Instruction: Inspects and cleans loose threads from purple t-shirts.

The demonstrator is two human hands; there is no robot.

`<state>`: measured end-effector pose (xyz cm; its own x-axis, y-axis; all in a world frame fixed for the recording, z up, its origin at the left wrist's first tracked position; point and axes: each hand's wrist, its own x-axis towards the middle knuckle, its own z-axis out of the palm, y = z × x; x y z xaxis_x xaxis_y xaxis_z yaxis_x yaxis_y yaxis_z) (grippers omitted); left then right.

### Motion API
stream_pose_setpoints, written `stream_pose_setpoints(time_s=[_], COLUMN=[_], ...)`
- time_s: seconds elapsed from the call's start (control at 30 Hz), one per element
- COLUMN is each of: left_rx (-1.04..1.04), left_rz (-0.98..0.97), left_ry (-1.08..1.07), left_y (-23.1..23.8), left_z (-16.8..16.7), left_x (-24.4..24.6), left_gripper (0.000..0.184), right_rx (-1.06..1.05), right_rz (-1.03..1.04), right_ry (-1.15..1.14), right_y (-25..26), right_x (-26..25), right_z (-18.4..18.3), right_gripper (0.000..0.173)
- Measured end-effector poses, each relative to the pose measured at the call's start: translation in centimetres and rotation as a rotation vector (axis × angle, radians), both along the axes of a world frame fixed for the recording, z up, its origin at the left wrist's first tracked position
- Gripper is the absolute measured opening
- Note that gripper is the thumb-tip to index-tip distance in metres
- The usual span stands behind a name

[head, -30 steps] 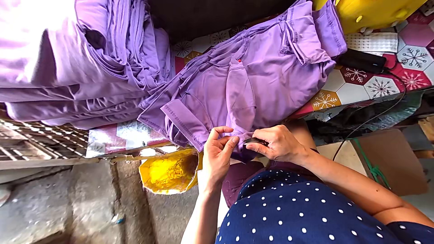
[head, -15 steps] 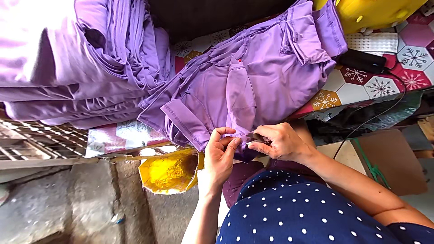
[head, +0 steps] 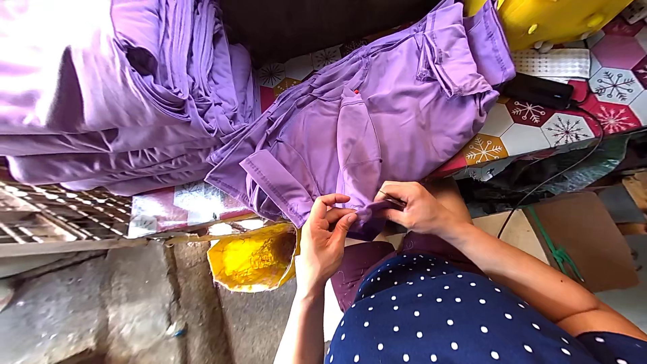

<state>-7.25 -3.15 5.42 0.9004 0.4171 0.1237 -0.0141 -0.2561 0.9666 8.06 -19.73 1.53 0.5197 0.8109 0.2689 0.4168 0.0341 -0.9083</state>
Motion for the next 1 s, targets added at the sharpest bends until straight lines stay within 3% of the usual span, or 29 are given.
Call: stream_pose_setpoints(time_s=[0.03, 0.13, 0.23, 0.33, 0.43, 0.5, 0.6, 0.73, 0.83, 0.93, 1.0], left_rx=[0.101, 0.426, 0.533, 0.356, -0.034, -0.327, -0.457, -0.425, -0.307, -0.177, -0.115], left_rz=[0.014, 0.019, 0.101, 0.363, 0.587, 0.691, 0.652, 0.522, 0.448, 0.397, 0.385], left_ry=[0.013, 0.057, 0.027, -0.193, -0.311, -0.388, -0.427, -0.437, -0.443, -0.416, -0.379], left_y=[0.4, 1.3, 0.6, 0.2, 0.5, 0.7, 0.4, -0.6, -0.9, -0.8, -0.9], left_z=[-0.1, -0.6, -1.9, -3.5, -3.2, -2.6, -2.2, -2.0, -2.6, -3.0, -2.7], left_x=[-0.5, -2.1, -2.9, -2.7, -2.4, -2.0, -2.2, -3.0, -3.2, -3.4, -3.5], left_gripper=[0.024, 0.017, 0.014, 0.014, 0.018, 0.022, 0.025, 0.023, 0.023, 0.015, 0.028], right_rx=[0.106, 0.354, 0.436, 0.367, 0.183, 0.072, 0.099, 0.283, 0.242, 0.213, 0.213], right_rz=[-0.036, -0.133, -0.142, -0.169, -0.141, -0.093, -0.093, -0.157, -0.091, -0.014, 0.016], right_ry=[-0.045, -0.276, -0.493, -0.743, -0.857, -0.795, -0.447, -0.126, -0.032, -0.004, -0.008], right_y=[0.2, 0.7, 1.1, 0.9, 0.4, 0.3, 0.7, 3.5, 6.0, 7.1, 6.9], right_x=[-0.9, -2.7, -3.4, -3.7, -4.5, -5.0, -5.1, -5.3, -5.4, -5.6, -5.8], right_z=[-0.1, -0.3, -0.5, -0.6, -1.5, -2.8, -3.2, 0.3, 1.5, 1.0, 0.6], right_gripper=[0.011, 0.007, 0.008, 0.011, 0.018, 0.019, 0.024, 0.023, 0.032, 0.016, 0.013])
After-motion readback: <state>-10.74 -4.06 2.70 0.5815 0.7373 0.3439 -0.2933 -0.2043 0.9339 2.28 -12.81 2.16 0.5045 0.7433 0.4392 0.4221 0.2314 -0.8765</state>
